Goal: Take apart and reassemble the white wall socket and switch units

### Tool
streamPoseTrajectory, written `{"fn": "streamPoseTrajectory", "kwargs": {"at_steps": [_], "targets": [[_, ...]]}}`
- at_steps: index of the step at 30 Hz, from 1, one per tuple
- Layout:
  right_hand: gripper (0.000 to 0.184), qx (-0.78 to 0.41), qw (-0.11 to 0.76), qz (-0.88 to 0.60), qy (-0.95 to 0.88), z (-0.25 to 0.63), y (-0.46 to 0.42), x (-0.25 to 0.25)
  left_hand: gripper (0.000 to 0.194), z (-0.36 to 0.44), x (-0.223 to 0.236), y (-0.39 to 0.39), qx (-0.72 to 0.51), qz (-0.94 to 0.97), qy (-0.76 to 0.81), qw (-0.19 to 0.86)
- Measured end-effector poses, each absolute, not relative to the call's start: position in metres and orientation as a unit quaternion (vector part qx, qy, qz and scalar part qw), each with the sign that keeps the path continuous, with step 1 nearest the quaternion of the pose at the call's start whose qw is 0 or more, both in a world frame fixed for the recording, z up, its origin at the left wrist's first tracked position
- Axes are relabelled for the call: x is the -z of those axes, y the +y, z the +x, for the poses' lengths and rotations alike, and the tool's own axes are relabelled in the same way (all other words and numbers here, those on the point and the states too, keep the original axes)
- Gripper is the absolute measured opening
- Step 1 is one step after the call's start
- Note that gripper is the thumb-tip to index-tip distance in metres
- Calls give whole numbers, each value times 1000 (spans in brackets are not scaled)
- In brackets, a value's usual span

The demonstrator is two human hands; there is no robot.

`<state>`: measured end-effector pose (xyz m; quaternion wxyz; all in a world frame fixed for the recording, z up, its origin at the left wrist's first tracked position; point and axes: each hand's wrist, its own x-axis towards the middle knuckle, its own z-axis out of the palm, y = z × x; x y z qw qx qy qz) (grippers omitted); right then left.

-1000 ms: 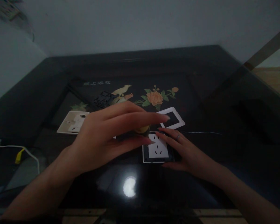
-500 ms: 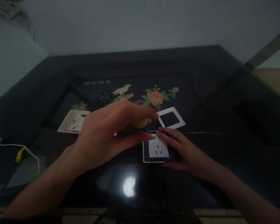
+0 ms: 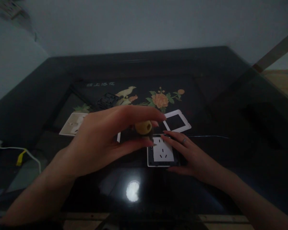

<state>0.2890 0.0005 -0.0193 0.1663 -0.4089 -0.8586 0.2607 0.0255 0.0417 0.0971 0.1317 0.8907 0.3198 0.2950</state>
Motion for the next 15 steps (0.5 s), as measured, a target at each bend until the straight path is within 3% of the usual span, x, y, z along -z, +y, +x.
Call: {"fn": "streamPoseTrajectory", "kwargs": {"at_steps": [4, 8, 10, 15], "targets": [[86, -255, 168, -402, -863, 288, 0, 19, 27, 32, -91, 40, -325, 892, 290, 117], [85, -255, 164, -406, -862, 289, 0, 20, 53, 28, -98, 36, -272, 883, 308, 227], [85, -259, 163, -406, -861, 289, 0, 20, 56, 26, -100, 36, -262, 883, 301, 247], [87, -254, 169, -403, -863, 289, 0, 21, 40, 33, -91, 41, -315, 897, 283, 128]]}}
